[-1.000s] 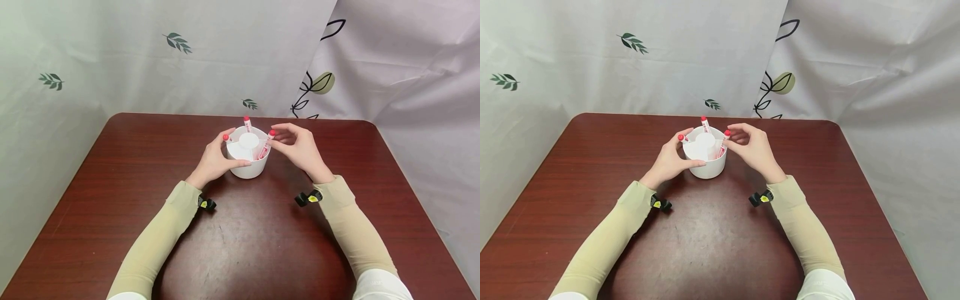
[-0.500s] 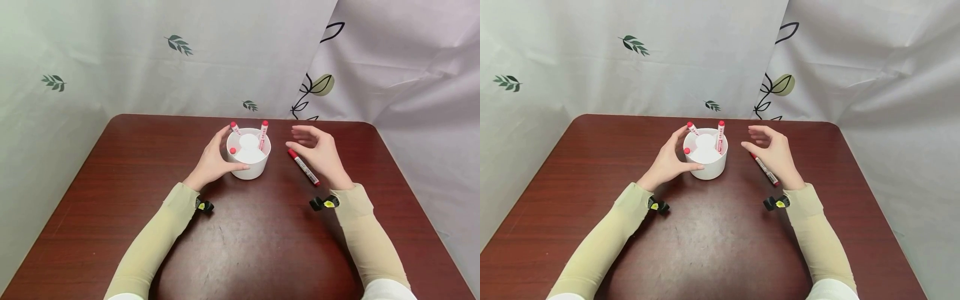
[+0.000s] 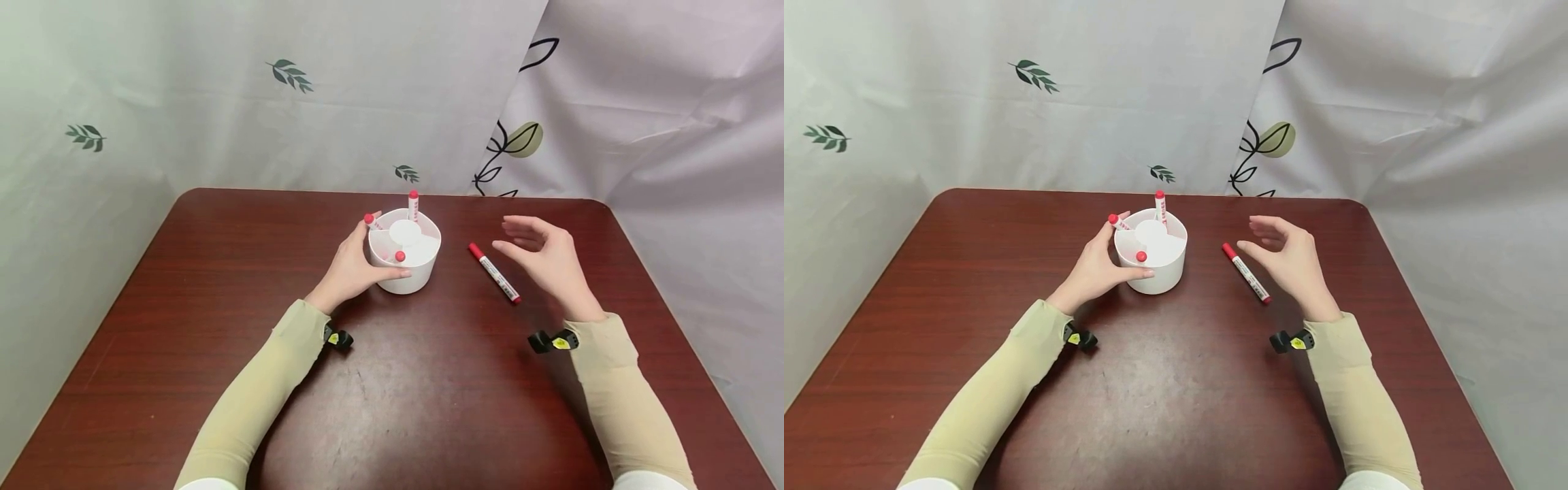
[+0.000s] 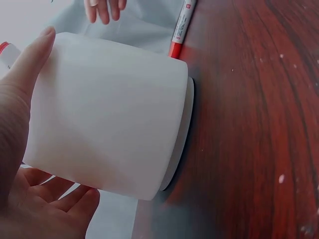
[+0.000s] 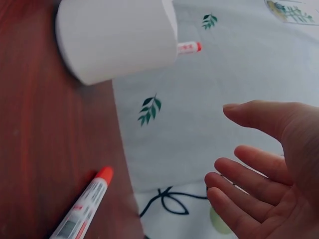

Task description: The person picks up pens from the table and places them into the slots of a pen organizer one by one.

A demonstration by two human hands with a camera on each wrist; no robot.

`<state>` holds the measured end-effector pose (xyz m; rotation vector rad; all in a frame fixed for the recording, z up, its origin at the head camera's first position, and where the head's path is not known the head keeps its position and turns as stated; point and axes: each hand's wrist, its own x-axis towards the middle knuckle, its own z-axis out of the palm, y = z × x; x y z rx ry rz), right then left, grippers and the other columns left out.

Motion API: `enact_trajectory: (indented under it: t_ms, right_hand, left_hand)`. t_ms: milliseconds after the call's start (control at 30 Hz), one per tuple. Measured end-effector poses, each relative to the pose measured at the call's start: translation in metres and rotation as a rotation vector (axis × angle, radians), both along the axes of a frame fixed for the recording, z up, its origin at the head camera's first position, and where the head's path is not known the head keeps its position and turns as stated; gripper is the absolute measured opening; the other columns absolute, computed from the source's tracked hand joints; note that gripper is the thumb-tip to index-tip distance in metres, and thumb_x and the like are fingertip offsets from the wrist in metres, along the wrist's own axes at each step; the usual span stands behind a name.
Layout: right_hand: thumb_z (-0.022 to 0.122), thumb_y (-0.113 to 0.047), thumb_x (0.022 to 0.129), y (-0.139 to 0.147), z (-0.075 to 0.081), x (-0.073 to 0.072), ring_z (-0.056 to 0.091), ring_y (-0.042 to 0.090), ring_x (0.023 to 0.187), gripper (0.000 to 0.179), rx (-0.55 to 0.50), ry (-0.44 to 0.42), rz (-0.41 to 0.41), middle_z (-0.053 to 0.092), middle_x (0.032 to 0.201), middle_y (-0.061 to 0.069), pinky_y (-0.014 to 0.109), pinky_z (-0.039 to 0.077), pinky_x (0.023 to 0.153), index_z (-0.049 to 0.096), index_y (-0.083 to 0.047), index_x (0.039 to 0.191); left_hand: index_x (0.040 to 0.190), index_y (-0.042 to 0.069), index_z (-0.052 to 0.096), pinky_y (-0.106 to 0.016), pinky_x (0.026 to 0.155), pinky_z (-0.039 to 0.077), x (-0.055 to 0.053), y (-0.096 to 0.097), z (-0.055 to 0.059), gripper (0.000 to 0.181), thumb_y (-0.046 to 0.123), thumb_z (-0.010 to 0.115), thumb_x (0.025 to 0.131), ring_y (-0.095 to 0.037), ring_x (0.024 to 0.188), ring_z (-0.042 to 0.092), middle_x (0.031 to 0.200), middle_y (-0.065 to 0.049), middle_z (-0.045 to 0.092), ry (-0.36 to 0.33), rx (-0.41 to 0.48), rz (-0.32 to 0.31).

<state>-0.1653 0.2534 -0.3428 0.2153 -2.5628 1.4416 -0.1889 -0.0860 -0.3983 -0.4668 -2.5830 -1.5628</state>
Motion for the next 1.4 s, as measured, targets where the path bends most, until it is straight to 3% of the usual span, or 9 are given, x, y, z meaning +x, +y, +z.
enact_trajectory:
  t_ms: [133,300,400,600,900,1267,1400]
  right_hand:
    - [0.085,-0.024,0.087,0.008,-0.008,0.002,0.069,0.017,0.104,0.046,0.038,-0.017,0.000,0.071,0.119,0.007,0.032,0.054,0.093,0.070,-0.012,0.129]
    - [0.084,-0.024,0.087,0.016,-0.019,0.003,0.069,0.030,0.106,0.046,0.097,-0.032,0.007,0.070,0.120,0.012,0.039,0.054,0.094,0.070,-0.008,0.127]
    - [0.085,-0.022,0.086,0.022,-0.027,0.003,0.069,0.035,0.105,0.046,0.116,-0.045,0.017,0.070,0.120,0.016,0.034,0.056,0.091,0.069,-0.005,0.126]
    - [0.087,-0.015,0.084,0.033,-0.046,0.005,0.072,0.029,0.095,0.046,0.156,-0.083,0.055,0.072,0.113,0.018,0.013,0.053,0.076,0.070,0.001,0.123]
    - [0.088,-0.011,0.081,0.034,-0.058,0.008,0.070,0.022,0.076,0.039,0.246,-0.184,0.066,0.074,0.090,0.010,0.022,0.056,0.061,0.072,0.000,0.115]
    - [0.087,-0.010,0.080,0.031,-0.064,0.010,0.066,0.019,0.070,0.029,0.316,-0.190,0.057,0.070,0.082,0.004,0.023,0.051,0.058,0.075,-0.004,0.106]
    - [0.084,-0.008,0.081,0.031,-0.063,0.011,0.068,0.017,0.070,0.026,0.316,-0.147,0.041,0.072,0.081,0.004,0.020,0.050,0.059,0.077,-0.002,0.105]
  left_hand:
    - [0.153,0.020,0.040,-0.037,0.106,0.042,0.001,0.000,-0.001,0.108,0.048,0.096,0.065,-0.012,0.129,0.049,0.145,0.006,0.051,-0.001,-0.002,0.000]
    - [0.151,0.019,0.043,-0.040,0.104,0.045,0.000,0.000,-0.001,0.107,0.051,0.095,0.064,-0.015,0.125,0.051,0.138,0.002,0.056,-0.018,-0.014,0.008]
    - [0.149,0.019,0.045,-0.042,0.104,0.045,-0.001,0.000,0.000,0.106,0.053,0.095,0.063,-0.016,0.124,0.052,0.136,0.002,0.058,-0.016,-0.017,0.012]
    - [0.148,0.018,0.047,-0.041,0.102,0.046,0.000,0.001,0.002,0.104,0.054,0.095,0.062,-0.015,0.122,0.054,0.134,0.003,0.059,-0.020,-0.025,0.018]
    - [0.149,0.020,0.045,-0.037,0.103,0.045,0.002,0.000,0.004,0.105,0.053,0.095,0.063,-0.012,0.123,0.053,0.135,0.005,0.058,-0.045,-0.009,0.012]
    - [0.149,0.017,0.045,-0.038,0.103,0.045,0.001,0.000,0.005,0.106,0.053,0.095,0.063,-0.014,0.124,0.053,0.135,0.003,0.059,-0.051,-0.028,0.016]
    - [0.149,0.018,0.045,-0.038,0.103,0.045,0.002,0.000,0.005,0.106,0.053,0.095,0.063,-0.014,0.124,0.053,0.135,0.003,0.059,-0.052,-0.029,0.019]
